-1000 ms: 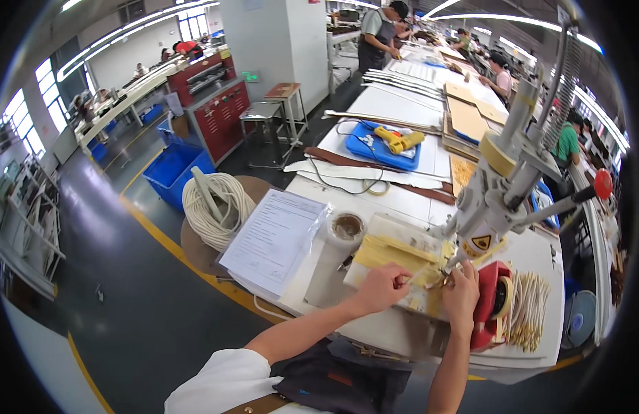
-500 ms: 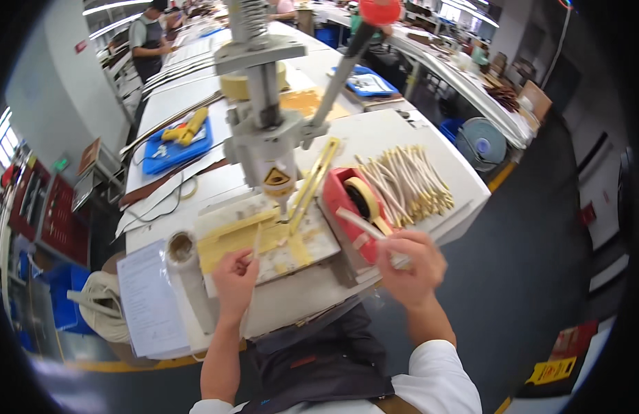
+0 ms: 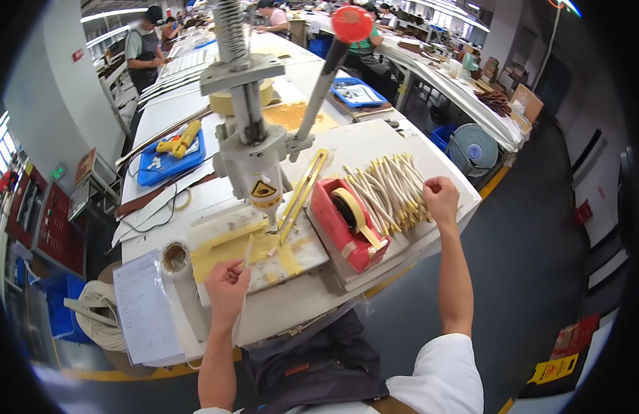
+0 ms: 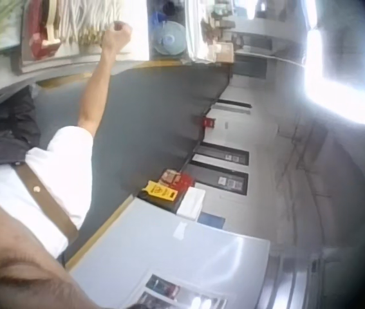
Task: The person repeatedly inserts a white cable into a jig, operates a lever to crimp a yellow connector onto the end, and then removes the finished unit. This process is repeated for multiple cables throughout the clip.
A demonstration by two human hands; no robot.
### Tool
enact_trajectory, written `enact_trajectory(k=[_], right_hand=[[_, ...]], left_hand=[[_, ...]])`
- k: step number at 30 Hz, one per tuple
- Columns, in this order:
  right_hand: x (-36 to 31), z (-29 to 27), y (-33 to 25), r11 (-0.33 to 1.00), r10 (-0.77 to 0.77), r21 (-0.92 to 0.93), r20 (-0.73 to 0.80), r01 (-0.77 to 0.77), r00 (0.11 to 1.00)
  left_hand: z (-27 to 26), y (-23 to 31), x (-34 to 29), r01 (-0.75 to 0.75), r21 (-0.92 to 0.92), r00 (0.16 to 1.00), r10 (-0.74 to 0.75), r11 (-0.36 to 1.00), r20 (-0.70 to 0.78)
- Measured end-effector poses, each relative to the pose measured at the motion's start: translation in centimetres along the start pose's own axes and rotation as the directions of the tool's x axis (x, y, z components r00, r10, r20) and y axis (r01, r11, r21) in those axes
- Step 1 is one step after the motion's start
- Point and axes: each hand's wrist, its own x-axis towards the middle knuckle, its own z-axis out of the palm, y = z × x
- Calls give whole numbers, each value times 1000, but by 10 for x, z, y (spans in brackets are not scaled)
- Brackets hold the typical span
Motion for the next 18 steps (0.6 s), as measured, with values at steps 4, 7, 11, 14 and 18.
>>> enact_trajectory(k=[4,7,11,14,18], right_hand=[[-5,-15,3,998,56,-12,99,-55,994],[-21,-25,-23,990,-100,97,-76,107,992],[-88,-41,-126,825,-430,427,47,371,902],[-143,-28,-204,625,-778,436,278,648,563],[-189,20,-200,396,-918,665,281,633,280]], left_hand=[[3,-2,2,-6,76,999,3,997,37],[4,0,1,4,-102,999,0,995,42],[-9,17,-29,161,-176,976,-130,971,175],[-8,35,-70,258,-158,924,-195,953,329],[-16,33,-101,311,-242,899,-202,919,388]])
